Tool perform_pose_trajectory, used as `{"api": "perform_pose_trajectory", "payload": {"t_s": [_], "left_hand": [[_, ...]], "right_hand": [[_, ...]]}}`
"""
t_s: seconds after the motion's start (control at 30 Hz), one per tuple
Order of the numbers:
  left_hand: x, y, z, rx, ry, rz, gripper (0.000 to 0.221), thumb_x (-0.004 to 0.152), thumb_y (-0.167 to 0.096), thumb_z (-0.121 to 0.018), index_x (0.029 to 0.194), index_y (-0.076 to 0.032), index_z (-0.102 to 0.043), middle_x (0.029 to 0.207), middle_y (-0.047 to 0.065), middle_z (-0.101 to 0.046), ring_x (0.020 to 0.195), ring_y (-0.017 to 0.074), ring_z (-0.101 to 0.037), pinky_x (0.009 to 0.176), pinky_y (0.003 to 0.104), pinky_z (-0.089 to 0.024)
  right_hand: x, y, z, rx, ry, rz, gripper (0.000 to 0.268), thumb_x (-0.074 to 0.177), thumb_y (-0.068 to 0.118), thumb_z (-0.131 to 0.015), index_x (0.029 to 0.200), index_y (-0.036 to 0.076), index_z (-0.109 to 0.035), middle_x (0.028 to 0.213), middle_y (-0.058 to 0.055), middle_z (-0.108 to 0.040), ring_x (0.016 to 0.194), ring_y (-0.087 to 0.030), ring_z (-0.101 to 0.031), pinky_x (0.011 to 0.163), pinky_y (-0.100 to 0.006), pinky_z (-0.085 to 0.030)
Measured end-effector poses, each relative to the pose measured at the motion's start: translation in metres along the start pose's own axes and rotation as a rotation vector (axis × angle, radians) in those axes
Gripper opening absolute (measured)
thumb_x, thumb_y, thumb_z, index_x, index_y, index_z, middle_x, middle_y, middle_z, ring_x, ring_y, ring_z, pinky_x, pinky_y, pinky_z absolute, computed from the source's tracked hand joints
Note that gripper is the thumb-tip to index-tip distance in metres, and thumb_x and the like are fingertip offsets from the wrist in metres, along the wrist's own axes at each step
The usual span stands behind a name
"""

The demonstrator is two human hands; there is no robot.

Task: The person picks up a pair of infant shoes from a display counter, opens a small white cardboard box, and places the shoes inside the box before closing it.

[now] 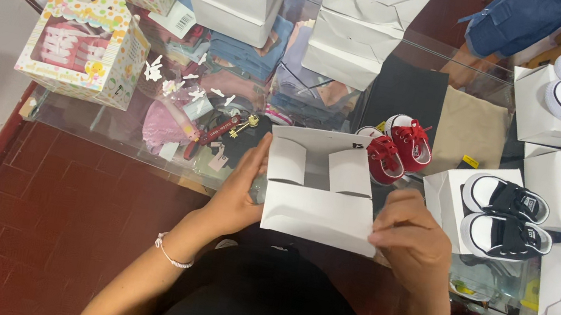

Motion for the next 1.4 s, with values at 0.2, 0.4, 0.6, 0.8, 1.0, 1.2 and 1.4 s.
{"api": "perform_pose_trajectory", "payload": {"t_s": [0.2, 0.4, 0.6, 0.8, 1.0, 1.2, 1.4], "left_hand": [[0.009, -0.008, 0.001, -0.182, 0.05, 0.125, 0.1, 0.086, -0.018, -0.078, 0.165, -0.008, -0.018, 0.155, 0.03, -0.037, 0.144, 0.0482, -0.039, 0.118, 0.064, -0.032], [0.008, -0.015, -0.006, -0.841, 0.144, 0.117, 0.112, 0.089, -0.081, -0.043, 0.167, -0.008, -0.009, 0.168, 0.026, -0.015, 0.154, 0.0405, -0.018, 0.124, 0.059, -0.017], [0.007, -0.017, 0.0, -0.574, 0.013, 0.11, 0.09, 0.086, -0.008, -0.078, 0.161, -0.003, -0.029, 0.15, 0.017, -0.048, 0.139, 0.0254, -0.047, 0.117, 0.043, -0.038], [0.021, -0.042, 0.01, -0.047, 0.074, -0.087, 0.094, 0.076, -0.026, -0.091, 0.155, -0.008, -0.043, 0.153, 0.017, -0.046, 0.148, 0.036, -0.039, 0.123, 0.048, -0.029], [0.029, -0.074, 0.014, 0.031, 0.123, -0.194, 0.088, 0.081, -0.012, -0.081, 0.157, -0.005, -0.037, 0.155, 0.027, -0.041, 0.148, 0.0503, -0.033, 0.12, 0.062, -0.028], [0.053, -0.114, -0.006, 0.483, -0.215, -0.647, 0.022, 0.089, -0.03, -0.079, 0.108, -0.021, -0.073, 0.102, -0.003, -0.065, 0.101, 0.0226, -0.065, 0.096, 0.037, -0.05], [0.091, -0.089, -0.028, 0.661, -0.022, -0.389, 0.01, 0.094, -0.014, -0.072, 0.099, -0.014, -0.063, 0.089, 0.0, -0.059, 0.067, 0.0186, -0.067, 0.052, 0.029, -0.054]], "right_hand": [[-0.012, -0.008, -0.029, -0.089, 0.203, -0.018, 0.013, 0.087, 0.004, -0.074, 0.089, 0.014, -0.083, 0.097, -0.003, -0.081, 0.112, -0.03, -0.064, 0.1, -0.041, -0.05], [-0.015, 0.002, -0.046, -0.404, 0.162, 0.17, 0.024, 0.1, 0.023, -0.063, 0.088, 0.018, -0.083, 0.105, 0.003, -0.082, 0.115, -0.03, -0.069, 0.102, -0.04, -0.05], [0.008, 0.017, -0.014, -0.264, 0.18, -0.026, 0.02, 0.096, 0.015, -0.062, 0.102, 0.018, -0.08, 0.107, -0.005, -0.081, 0.11, -0.03, -0.071, 0.092, -0.041, -0.053], [0.088, 0.005, 0.001, -0.523, 0.252, -0.552, 0.042, 0.085, 0.0, -0.078, 0.126, 0.002, -0.072, 0.121, -0.023, -0.072, 0.112, -0.046, -0.068, 0.097, -0.053, -0.055], [0.111, -0.023, -0.015, -0.673, 0.533, -0.485, 0.013, 0.086, 0.01, -0.079, 0.096, 0.003, -0.077, 0.078, -0.013, -0.069, 0.074, -0.029, -0.068, 0.072, -0.043, -0.054], [0.111, -0.04, -0.026, -0.74, 0.635, -0.582, 0.01, 0.087, 0.014, -0.076, 0.091, 0.005, -0.077, 0.073, -0.01, -0.068, 0.07, -0.023, -0.065, 0.066, -0.036, -0.053], [0.11, -0.065, -0.018, -0.519, 0.647, -0.786, 0.011, 0.091, 0.012, -0.074, 0.096, 0.003, -0.077, 0.076, -0.011, -0.068, 0.073, -0.02, -0.062, 0.062, -0.033, -0.052]]}}
Point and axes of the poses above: each hand's wrist, its own x-axis towards the middle knuckle, its own z-axis out of the back of the hand, y = z × x, the point moved 6 cm from there along x, towards the middle knuckle
